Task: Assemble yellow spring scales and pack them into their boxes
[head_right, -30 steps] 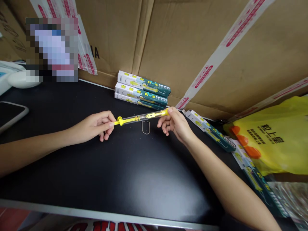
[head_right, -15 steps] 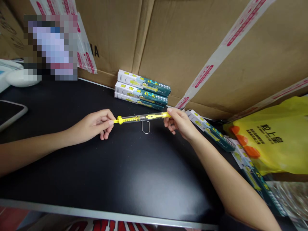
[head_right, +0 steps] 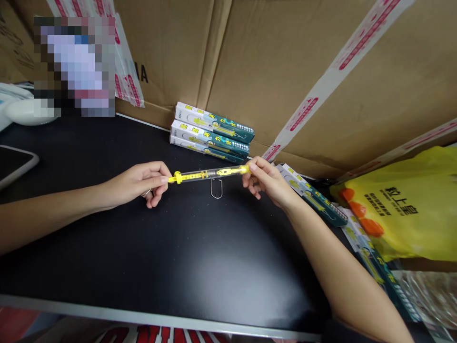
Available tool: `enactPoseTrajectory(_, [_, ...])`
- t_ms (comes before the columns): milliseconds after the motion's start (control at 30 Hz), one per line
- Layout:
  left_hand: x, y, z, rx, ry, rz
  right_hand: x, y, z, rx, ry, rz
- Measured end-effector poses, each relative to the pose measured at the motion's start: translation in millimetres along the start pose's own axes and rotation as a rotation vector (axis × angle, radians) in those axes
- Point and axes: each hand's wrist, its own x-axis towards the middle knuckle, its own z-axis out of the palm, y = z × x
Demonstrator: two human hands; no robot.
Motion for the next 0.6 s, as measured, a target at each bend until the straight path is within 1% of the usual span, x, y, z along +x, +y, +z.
enactPoseTrajectory(167, [1.1,-0.5,-1.9,-0.018,-0.002,-0.014,-1.1,-2.7,-2.9,-0.056,0.029,-0.051])
enactPoseTrajectory(333, [2.1,-1.5,-0.6,0.038,-0.006,0.006,-1.4,-3.0,-6.1,-0.072,0.02,-0.074])
enactPoseTrajectory(400, [1.1,-2.7,0.4,0.088,0.008,0.037,-1.3,-2.2,-6.9,-0.057,0.031,-0.07])
enactPoseTrajectory(467, [-0.3,-4.3,0.7,0.171,0.047,0.088,-1.2,-1.0,-7.1,-0.037,0.027,-0.053])
enactPoseTrajectory(600, [-1.9,-7.8,-2.1,0.33,0.133,0.206,-1.3,-0.5,-4.8,0.022,-0.024,-0.029])
